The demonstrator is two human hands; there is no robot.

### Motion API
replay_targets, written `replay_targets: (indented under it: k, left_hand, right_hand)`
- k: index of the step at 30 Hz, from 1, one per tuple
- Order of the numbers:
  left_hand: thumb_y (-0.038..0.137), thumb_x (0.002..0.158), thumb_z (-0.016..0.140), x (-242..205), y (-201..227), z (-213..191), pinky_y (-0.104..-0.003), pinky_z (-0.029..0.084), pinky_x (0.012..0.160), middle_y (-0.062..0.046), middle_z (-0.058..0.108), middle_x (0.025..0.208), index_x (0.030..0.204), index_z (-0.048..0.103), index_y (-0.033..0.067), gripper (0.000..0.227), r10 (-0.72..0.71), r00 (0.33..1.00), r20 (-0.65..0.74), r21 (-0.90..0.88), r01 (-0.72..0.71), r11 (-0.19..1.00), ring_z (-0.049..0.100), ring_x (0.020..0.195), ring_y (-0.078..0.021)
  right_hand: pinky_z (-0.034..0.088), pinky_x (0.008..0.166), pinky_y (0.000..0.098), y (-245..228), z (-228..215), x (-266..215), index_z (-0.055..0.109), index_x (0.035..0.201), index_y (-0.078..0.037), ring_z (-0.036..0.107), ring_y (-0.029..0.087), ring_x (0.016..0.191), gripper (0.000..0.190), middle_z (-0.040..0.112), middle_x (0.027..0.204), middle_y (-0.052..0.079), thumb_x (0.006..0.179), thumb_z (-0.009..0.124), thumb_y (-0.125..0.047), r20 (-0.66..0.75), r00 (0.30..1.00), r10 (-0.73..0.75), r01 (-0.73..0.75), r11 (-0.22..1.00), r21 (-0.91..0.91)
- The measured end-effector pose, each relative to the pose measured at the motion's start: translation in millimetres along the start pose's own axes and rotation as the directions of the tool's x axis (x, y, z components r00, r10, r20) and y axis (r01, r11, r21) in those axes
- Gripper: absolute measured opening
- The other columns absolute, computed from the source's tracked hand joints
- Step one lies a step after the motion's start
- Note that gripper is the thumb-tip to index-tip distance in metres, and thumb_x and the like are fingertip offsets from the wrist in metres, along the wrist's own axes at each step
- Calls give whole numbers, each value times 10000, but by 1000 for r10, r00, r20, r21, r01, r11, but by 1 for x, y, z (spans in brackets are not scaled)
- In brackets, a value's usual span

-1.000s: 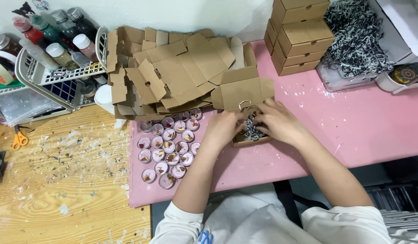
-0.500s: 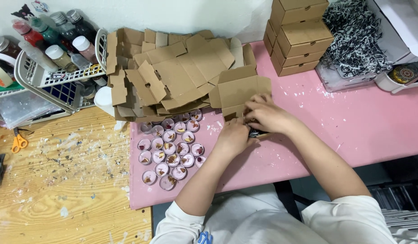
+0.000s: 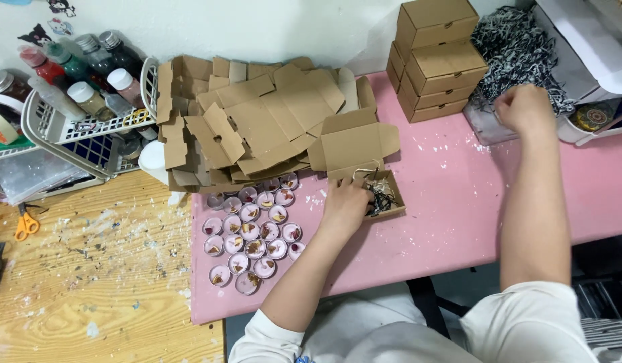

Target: Assembling small cardboard boxes and packing them with decorative paper and craft items.

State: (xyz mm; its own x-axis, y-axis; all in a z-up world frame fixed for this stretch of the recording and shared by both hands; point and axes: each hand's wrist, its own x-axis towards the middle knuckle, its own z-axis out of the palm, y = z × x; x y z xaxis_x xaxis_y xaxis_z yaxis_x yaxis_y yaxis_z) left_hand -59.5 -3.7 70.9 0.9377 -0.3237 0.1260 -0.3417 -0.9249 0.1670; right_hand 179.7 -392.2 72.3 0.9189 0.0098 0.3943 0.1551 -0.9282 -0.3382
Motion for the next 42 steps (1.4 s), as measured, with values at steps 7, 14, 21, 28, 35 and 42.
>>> replay_targets:
  k: [7, 14, 21, 28, 35, 42]
  left_hand:
    - [251, 754, 802, 1, -5, 10, -464, 422, 929, -34, 714, 1080, 913, 815, 205, 167, 20, 1000, -21, -45, -21, 999, 616, 1105, -256]
    - [201, 784, 801, 2, -15, 13, -460, 431, 942, -44, 743, 974, 958, 807, 195, 174, 34, 999, -25, -151, -38, 988, 655, 1049, -248]
    - [241, 789, 807, -1, -7, -17, -472, 448, 927, -41, 717, 1077, 1041, 783, 181, 260, 26, 999, -30, -186, -31, 982, 629, 1100, -275]
    - [358, 880, 729, 3, -16, 2, -458, 469, 971, -56, 713, 1147, 1107, 755, 160, 302, 67, 967, -247, -214, -122, 969, 634, 1102, -289]
    - [461, 954, 642, 2, -12, -31, -457, 466, 964, -104, 649, 1279, 1305, 641, 102, 502, -89, 971, -221, -323, 13, 946, 593, 1180, -310]
    - [425, 1013, 638, 1, -22, -54, -467, 416, 1076, -153, 603, 1363, 1462, 494, 47, 604, -222, 931, -291, -580, 12, 815, 532, 1289, -334]
  right_hand:
    - [588, 897, 453, 70, 62, 52, 854, 1069, -109, 746, 374, 953, 354, 775, 1099, 203, 788, 834, -323, 442, 880, 175, 21, 915, -403]
    - [567, 872, 481, 47, 48, 38, 816, 1071, -94, 728, 388, 974, 409, 755, 1078, 201, 775, 886, -368, 338, 904, 260, -154, 938, -309]
    - [535, 937, 477, 31, 39, -2, 815, 1094, -166, 690, 402, 975, 168, 743, 1101, 212, 999, 757, -292, 161, 985, 65, -66, 998, -3]
    - [464, 930, 554, -84, -34, -75, 824, 938, -99, 629, 389, 1125, 150, 711, 1151, 98, 855, 894, -203, -335, 942, -23, -4, 997, -81]
    - [584, 818, 271, -158, -80, -102, 745, 1121, -21, 703, 129, 908, 117, 711, 1047, 50, 1006, 730, -39, -2, 1000, -13, 10, 652, 758]
    - [585, 759, 225, -205, -62, -110, 705, 1240, -50, 704, 83, 851, 316, 746, 1008, 15, 927, 715, -9, 122, 952, -282, 13, 433, 901]
